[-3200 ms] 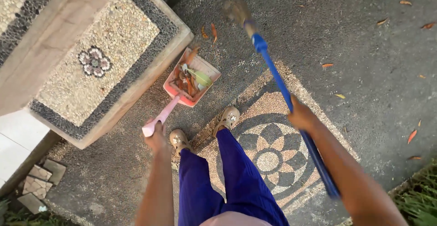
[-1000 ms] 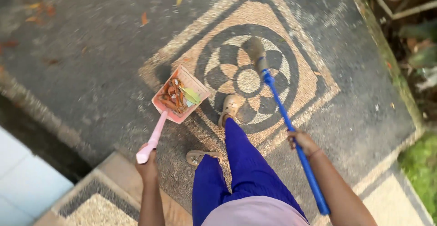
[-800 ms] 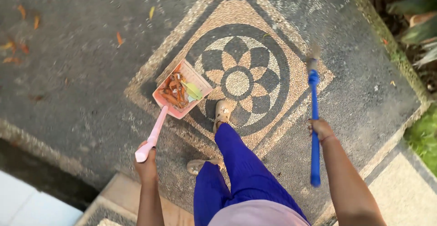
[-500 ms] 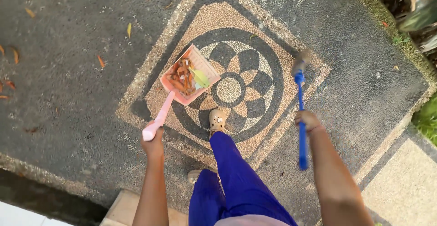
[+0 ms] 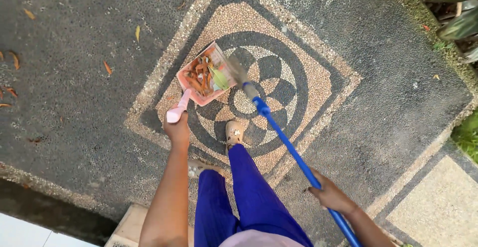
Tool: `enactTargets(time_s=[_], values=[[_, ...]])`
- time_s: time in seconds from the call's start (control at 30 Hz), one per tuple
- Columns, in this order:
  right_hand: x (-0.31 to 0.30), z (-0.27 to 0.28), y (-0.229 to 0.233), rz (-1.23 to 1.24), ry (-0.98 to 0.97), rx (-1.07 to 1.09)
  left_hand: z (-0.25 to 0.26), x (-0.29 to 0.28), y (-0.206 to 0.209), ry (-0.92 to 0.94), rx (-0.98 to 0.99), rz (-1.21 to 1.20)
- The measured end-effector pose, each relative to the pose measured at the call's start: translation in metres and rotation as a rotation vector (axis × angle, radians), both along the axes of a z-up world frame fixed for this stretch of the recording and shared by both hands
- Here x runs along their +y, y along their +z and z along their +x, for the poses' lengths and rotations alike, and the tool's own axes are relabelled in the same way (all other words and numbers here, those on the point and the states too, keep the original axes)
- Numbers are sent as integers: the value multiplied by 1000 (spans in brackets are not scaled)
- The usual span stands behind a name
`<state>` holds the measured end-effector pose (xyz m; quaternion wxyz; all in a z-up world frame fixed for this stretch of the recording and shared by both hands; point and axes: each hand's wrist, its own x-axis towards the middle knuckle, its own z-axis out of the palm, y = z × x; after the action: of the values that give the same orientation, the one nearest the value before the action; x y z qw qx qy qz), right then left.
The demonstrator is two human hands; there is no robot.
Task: Sweeping leaves and debris into a dustpan on an outdoor garden path.
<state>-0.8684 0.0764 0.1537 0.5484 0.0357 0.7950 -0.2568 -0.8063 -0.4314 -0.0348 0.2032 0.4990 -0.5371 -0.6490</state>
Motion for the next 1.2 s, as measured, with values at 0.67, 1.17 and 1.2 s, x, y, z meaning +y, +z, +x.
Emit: enactTargets(time_s=[0.67, 1.17, 1.2], values=[[-74, 49, 58, 242, 327, -6, 94, -13, -7, 69, -44, 133], [-173, 37, -61, 377, 195, 39, 413, -160, 86, 109, -317, 52], [-178, 68, -71, 416, 230, -58, 424, -163, 86, 123, -333, 13]])
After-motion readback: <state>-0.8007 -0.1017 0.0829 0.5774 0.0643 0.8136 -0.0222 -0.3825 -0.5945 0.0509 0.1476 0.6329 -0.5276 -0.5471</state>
